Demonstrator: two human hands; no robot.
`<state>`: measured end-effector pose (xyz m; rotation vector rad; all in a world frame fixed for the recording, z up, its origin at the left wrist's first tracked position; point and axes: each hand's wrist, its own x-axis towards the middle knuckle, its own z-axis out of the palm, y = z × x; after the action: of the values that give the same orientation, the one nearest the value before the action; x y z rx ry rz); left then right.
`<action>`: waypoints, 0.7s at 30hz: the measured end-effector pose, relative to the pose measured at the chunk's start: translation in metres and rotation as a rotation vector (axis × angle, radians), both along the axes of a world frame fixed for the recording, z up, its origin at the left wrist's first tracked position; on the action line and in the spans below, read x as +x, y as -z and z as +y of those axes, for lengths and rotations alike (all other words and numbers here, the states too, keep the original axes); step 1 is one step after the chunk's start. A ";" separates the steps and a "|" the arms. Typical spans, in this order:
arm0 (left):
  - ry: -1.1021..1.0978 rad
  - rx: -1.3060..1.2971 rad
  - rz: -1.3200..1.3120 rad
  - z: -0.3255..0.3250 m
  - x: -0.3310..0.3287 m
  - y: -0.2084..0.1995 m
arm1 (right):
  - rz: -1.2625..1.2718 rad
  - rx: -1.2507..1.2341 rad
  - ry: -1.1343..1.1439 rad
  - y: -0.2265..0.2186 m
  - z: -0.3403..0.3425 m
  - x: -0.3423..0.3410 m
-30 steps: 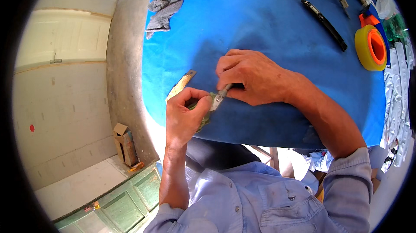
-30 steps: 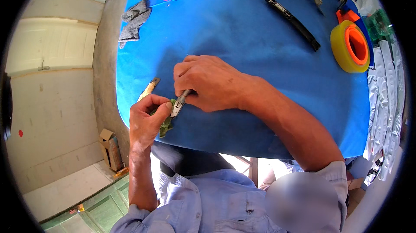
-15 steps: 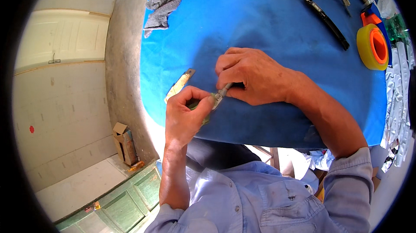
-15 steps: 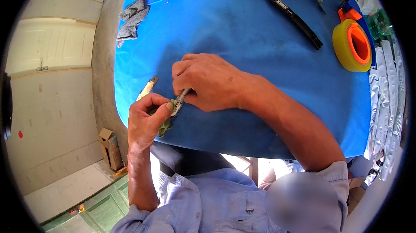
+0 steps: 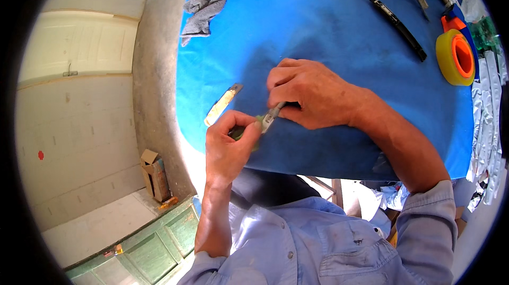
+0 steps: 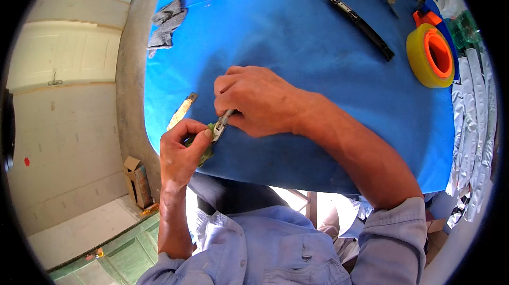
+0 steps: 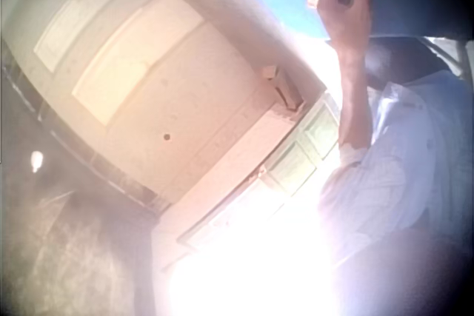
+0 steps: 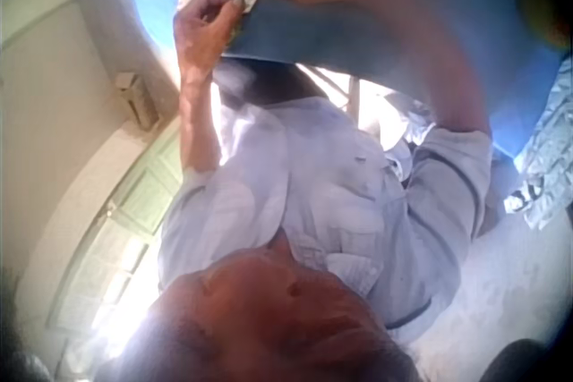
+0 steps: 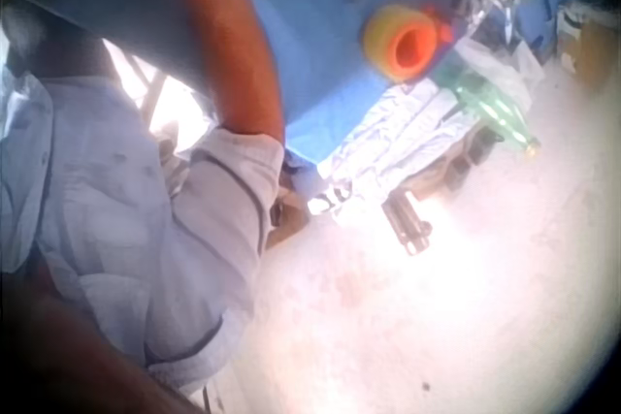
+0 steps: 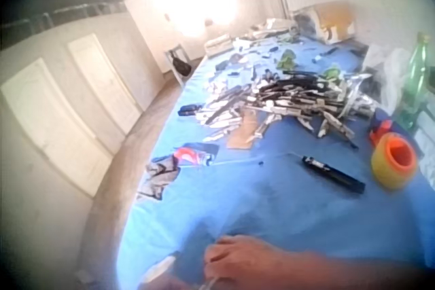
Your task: The person cleans a small metal component with a cloth and applies liquid to it from a syringe while holding it with pliers.
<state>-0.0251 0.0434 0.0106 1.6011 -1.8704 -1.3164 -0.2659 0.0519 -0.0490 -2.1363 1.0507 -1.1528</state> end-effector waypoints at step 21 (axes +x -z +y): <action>0.048 0.086 -0.007 -0.008 -0.002 -0.007 | 0.025 0.012 0.000 0.000 0.001 0.000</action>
<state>-0.0274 0.0349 0.0180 1.6135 -1.8914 -1.4312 -0.2660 0.0525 -0.0489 -2.1469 1.0658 -1.1196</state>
